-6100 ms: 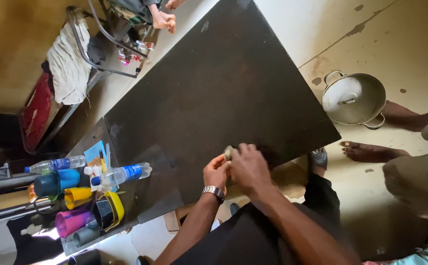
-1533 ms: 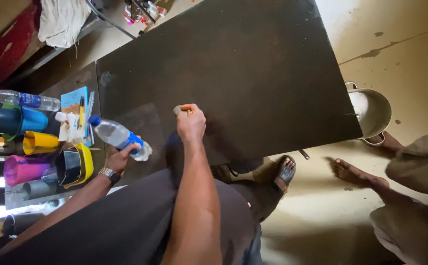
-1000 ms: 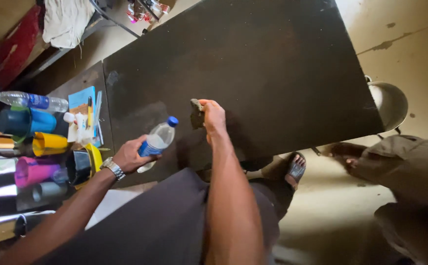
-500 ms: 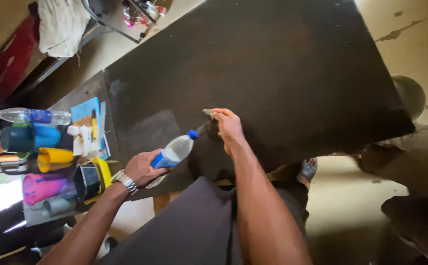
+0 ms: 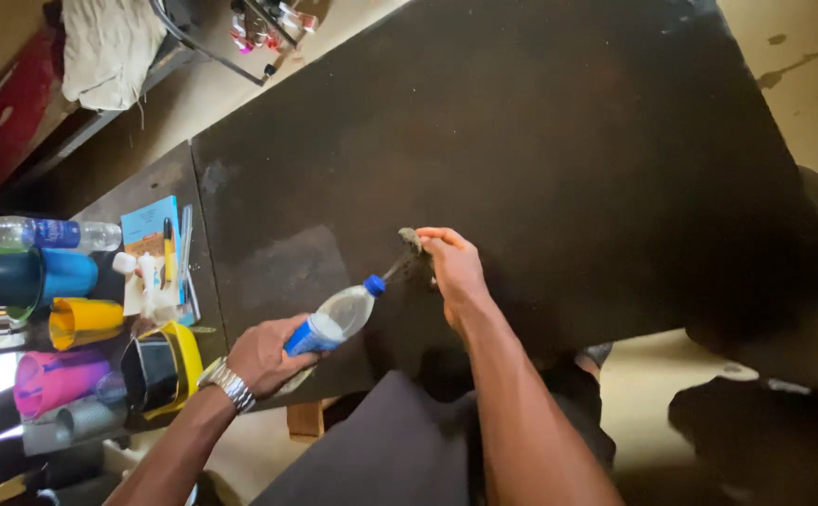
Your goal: The person wipes a table surface with a cloth, pours water from a plastic bottle onto the cloth, and wipes the table surface again.
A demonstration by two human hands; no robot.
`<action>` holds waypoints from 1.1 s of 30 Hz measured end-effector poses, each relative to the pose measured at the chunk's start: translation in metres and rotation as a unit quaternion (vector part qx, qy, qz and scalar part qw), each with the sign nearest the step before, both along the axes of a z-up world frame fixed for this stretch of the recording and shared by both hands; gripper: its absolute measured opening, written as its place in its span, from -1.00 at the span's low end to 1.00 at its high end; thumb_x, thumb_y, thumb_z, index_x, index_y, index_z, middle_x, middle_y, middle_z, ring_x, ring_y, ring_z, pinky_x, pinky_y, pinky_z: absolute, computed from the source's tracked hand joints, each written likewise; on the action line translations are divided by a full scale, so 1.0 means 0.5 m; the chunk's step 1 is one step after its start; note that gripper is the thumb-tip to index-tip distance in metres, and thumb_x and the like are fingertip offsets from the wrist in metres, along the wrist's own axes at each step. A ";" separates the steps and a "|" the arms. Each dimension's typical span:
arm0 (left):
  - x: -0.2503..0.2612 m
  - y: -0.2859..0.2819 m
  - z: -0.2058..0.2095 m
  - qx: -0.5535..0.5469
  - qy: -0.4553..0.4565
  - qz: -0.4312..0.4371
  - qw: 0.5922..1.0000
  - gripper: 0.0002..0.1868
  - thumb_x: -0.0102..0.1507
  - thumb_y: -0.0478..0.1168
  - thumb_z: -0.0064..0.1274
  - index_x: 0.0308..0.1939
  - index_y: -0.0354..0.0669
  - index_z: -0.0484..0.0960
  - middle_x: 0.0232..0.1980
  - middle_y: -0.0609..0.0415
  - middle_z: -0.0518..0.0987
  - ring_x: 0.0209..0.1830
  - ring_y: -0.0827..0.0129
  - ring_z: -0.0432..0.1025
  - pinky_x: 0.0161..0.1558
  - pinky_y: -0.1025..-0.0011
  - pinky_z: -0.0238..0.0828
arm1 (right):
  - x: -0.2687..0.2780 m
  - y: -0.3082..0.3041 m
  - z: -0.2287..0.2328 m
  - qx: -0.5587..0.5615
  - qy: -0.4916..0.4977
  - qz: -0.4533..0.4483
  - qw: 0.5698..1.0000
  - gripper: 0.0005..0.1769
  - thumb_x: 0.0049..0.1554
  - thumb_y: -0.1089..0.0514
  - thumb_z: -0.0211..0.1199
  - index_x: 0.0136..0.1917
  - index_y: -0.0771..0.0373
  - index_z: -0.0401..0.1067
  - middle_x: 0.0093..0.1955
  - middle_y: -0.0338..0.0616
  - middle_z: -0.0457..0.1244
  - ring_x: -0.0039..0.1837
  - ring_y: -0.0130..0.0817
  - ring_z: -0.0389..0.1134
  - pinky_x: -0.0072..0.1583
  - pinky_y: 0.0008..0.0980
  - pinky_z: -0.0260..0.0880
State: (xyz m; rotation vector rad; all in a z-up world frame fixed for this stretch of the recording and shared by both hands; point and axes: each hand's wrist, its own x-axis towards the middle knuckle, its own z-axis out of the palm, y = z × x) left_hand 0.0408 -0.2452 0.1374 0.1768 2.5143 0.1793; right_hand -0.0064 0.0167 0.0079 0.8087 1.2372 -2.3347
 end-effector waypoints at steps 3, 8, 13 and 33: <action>-0.012 0.000 -0.007 -0.022 -0.018 0.010 1.000 -0.52 0.06 0.20 0.19 0.00 0.20 0.66 -0.19 -0.02 0.73 -0.16 0.01 0.59 -0.10 0.12 0.49 | -0.006 0.005 0.005 -0.014 -0.018 0.001 1.000 -0.81 0.18 0.14 0.17 0.00 0.12 0.57 -0.32 -0.40 0.19 -0.25 -0.57 0.12 -0.17 -0.43 0.14; -0.004 0.003 -0.006 -0.047 -0.032 0.028 0.998 -0.50 0.04 0.22 0.20 0.02 0.24 0.66 -0.17 0.00 0.73 -0.15 0.02 0.61 -0.09 0.13 0.52 | 0.003 0.002 -0.003 -0.012 -0.004 -0.001 1.000 -0.82 0.18 0.15 0.19 0.00 0.14 0.58 -0.22 -0.37 0.26 -0.17 -0.56 0.16 -0.08 -0.51 0.19; -0.002 -0.012 -0.013 -0.057 -0.038 0.033 0.997 -0.45 0.04 0.20 0.22 0.11 0.28 0.66 -0.16 -0.01 0.73 -0.12 0.01 0.60 -0.08 0.12 0.52 | 0.008 -0.004 -0.003 -0.003 -0.012 0.013 1.000 -0.82 0.15 0.16 0.17 -0.01 0.14 0.56 -0.13 -0.37 0.36 -0.11 -0.56 0.29 -0.10 -0.49 0.22; -0.006 -0.050 -0.069 0.343 0.062 0.209 0.914 -0.36 0.02 -0.18 0.43 0.14 -0.25 0.58 0.04 0.03 0.69 0.02 0.35 0.58 0.12 0.29 0.54 | 0.021 -0.044 -0.002 0.016 0.040 0.058 0.997 -0.77 0.15 0.18 0.18 0.03 0.19 0.58 -0.16 -0.30 0.33 -0.19 -0.55 0.24 -0.18 -0.46 0.24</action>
